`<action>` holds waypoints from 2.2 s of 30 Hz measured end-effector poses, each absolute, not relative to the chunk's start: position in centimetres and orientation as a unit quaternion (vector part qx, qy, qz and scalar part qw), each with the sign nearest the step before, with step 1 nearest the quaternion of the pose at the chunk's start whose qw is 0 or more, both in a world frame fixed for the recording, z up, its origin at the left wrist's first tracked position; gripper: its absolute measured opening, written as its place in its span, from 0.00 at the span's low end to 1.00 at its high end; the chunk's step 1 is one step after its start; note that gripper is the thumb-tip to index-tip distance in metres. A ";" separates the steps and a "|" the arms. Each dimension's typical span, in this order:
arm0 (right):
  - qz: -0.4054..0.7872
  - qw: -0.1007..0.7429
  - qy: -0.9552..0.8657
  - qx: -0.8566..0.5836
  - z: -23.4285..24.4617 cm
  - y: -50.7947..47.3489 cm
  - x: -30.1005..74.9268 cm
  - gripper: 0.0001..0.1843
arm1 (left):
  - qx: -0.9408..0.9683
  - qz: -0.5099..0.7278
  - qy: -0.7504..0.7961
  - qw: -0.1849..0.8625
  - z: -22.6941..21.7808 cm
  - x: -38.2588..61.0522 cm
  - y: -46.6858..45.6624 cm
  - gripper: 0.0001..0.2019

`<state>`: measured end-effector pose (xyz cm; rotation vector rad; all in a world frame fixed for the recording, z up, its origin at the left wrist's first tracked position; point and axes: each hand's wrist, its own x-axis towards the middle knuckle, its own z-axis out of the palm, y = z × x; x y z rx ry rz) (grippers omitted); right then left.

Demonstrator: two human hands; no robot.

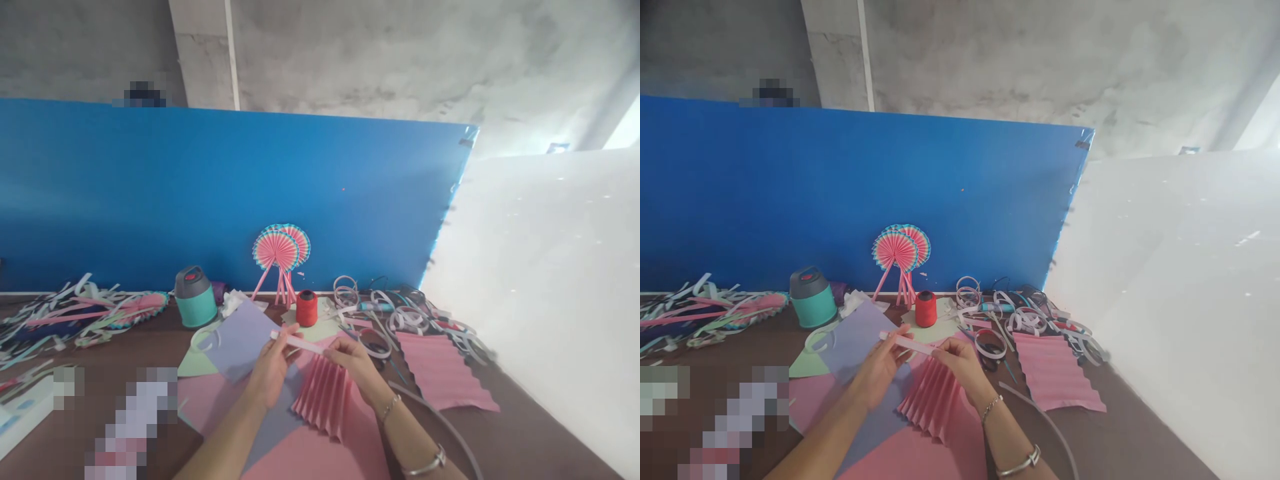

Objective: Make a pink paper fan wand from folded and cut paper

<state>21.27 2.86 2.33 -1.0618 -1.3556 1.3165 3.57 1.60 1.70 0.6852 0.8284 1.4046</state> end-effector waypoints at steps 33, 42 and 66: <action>0.323 0.603 -0.505 -0.526 0.3 5.4 24.5 0.22 | 0.246 0.643 0.444 0.574 1.2 1.3 3.3 0.10; -0.057 0.420 -0.812 -0.402 2.5 1.2 20.4 0.15 | 0.348 0.595 0.419 0.591 1.9 4.4 0.9 0.19; -0.054 0.404 -0.794 -0.451 2.1 1.5 20.5 0.07 | 0.376 0.534 0.402 0.642 2.0 4.4 0.7 0.18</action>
